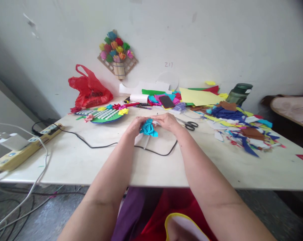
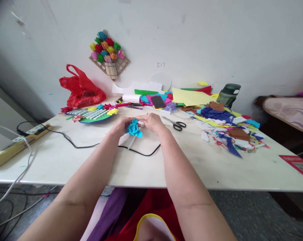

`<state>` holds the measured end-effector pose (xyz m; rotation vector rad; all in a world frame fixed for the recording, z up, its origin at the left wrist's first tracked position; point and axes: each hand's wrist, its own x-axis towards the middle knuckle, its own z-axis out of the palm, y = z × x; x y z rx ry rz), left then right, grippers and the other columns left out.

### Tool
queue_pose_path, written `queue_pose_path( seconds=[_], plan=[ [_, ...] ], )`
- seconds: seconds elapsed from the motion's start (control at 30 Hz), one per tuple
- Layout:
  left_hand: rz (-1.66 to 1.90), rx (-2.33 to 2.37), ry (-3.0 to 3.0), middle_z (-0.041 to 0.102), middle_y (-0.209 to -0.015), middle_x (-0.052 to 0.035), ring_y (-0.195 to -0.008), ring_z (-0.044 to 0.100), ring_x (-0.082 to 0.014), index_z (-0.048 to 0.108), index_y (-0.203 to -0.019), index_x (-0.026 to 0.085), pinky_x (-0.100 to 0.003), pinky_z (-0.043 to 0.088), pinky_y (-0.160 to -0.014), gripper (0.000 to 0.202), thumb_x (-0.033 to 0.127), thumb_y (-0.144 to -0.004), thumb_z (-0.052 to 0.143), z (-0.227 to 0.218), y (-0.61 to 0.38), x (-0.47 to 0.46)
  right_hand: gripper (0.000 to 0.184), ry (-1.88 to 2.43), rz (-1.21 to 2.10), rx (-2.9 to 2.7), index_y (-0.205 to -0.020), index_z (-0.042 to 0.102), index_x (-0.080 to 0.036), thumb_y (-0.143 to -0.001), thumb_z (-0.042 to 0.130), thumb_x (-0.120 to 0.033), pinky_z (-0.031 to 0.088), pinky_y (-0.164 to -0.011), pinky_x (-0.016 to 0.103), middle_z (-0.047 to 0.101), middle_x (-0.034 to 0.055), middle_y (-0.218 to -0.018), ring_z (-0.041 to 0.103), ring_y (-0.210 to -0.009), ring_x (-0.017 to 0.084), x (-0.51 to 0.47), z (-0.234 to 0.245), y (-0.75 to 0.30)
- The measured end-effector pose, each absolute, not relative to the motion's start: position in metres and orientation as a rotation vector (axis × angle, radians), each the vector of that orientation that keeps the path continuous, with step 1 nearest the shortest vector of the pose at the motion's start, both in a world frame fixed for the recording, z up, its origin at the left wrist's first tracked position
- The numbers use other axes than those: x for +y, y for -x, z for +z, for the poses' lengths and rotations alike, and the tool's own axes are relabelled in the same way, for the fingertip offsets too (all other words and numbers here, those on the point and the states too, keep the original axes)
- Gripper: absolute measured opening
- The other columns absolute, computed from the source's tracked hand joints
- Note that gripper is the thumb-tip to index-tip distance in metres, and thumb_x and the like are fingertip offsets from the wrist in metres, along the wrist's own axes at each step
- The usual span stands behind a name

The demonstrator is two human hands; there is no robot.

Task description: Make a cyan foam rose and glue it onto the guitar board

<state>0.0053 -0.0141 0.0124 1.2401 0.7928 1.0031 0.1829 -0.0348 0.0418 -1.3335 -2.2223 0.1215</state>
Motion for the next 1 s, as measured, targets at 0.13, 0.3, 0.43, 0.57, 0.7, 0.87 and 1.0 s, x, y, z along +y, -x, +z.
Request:
queue_pose_path(
  seconds=[0.13, 0.3, 0.43, 0.57, 0.7, 0.87, 1.0],
  plan=[
    [0.998, 0.814, -1.250, 0.069, -0.068, -0.0123, -0.055, 0.063, -0.0211, 0.067, -0.078, 0.007, -0.029, 0.049, -0.050, 0.030, 0.034, -0.065, 0.061, 0.014, -0.005, -0.016, 0.032, 1.359, 0.112, -2.235, -0.112, 0.063, -0.035, -0.084, 0.050, -0.028, 0.047, -0.080, 0.031, 0.067, -0.0005, -0.109, 0.063, -0.099, 0.021, -0.034, 0.041, -0.183],
    [0.996, 0.814, -1.260, 0.069, -0.068, -0.0124, -0.052, 0.062, -0.0189, 0.067, -0.076, 0.007, -0.027, 0.046, -0.046, 0.028, 0.033, -0.066, 0.061, 0.015, -0.005, -0.017, 0.031, 1.351, 0.123, -2.216, -0.111, 0.064, -0.034, -0.084, 0.051, -0.028, 0.047, -0.078, 0.029, 0.068, -0.0002, -0.108, 0.063, -0.098, 0.020, -0.033, 0.039, -0.183],
    [1.010, 0.826, -1.267, 0.069, -0.065, -0.0117, -0.051, 0.062, -0.0193, 0.066, -0.073, 0.008, -0.026, 0.046, -0.046, 0.028, 0.034, -0.064, 0.062, 0.016, -0.005, -0.018, 0.030, 1.281, 0.234, -2.176, -0.109, 0.066, -0.031, -0.084, 0.050, -0.027, 0.046, -0.076, 0.027, 0.070, 0.0001, -0.102, 0.064, -0.093, 0.019, -0.032, 0.038, -0.181],
    [1.032, 0.826, -1.268, 0.067, -0.062, -0.0112, -0.053, 0.062, -0.0195, 0.065, -0.067, 0.009, -0.027, 0.046, -0.048, 0.026, 0.034, -0.062, 0.062, 0.018, -0.006, -0.019, 0.030, 1.243, 0.321, -2.130, -0.107, 0.068, -0.029, -0.083, 0.050, -0.028, 0.044, -0.074, 0.027, 0.072, 0.0005, -0.088, 0.063, -0.086, 0.018, -0.031, 0.036, -0.179],
    [1.032, 0.796, -1.290, 0.067, -0.061, -0.0103, -0.056, 0.063, -0.0206, 0.065, -0.068, 0.009, -0.028, 0.048, -0.051, 0.026, 0.034, -0.061, 0.064, 0.017, -0.007, -0.020, 0.032, 1.251, 0.396, -2.072, -0.105, 0.069, -0.024, -0.083, 0.048, -0.033, 0.042, -0.068, 0.026, 0.069, 0.0013, -0.074, 0.059, -0.074, 0.016, -0.029, 0.034, -0.176],
    [1.020, 0.746, -1.379, 0.067, -0.064, -0.0103, -0.060, 0.064, -0.0212, 0.066, -0.067, 0.010, -0.028, 0.050, -0.053, 0.026, 0.036, -0.063, 0.064, 0.016, -0.007, -0.020, 0.031, 1.208, 0.463, -2.054, -0.080, 0.071, -0.017, -0.082, 0.046, -0.035, 0.037, -0.059, 0.022, 0.058, -0.0006, -0.058, 0.049, -0.058, 0.012, -0.027, 0.033, -0.174],
    [1.000, 0.738, -1.415, 0.068, -0.066, -0.0110, -0.057, 0.064, -0.0196, 0.067, -0.067, 0.010, -0.028, 0.049, -0.054, 0.025, 0.034, -0.065, 0.062, 0.017, -0.006, -0.022, 0.032, 1.211, 0.480, -2.044, -0.063, 0.064, -0.015, -0.080, 0.046, -0.036, 0.035, -0.056, 0.022, 0.053, -0.0007, -0.054, 0.046, -0.055, 0.011, -0.025, 0.031, -0.175]
  ],
)
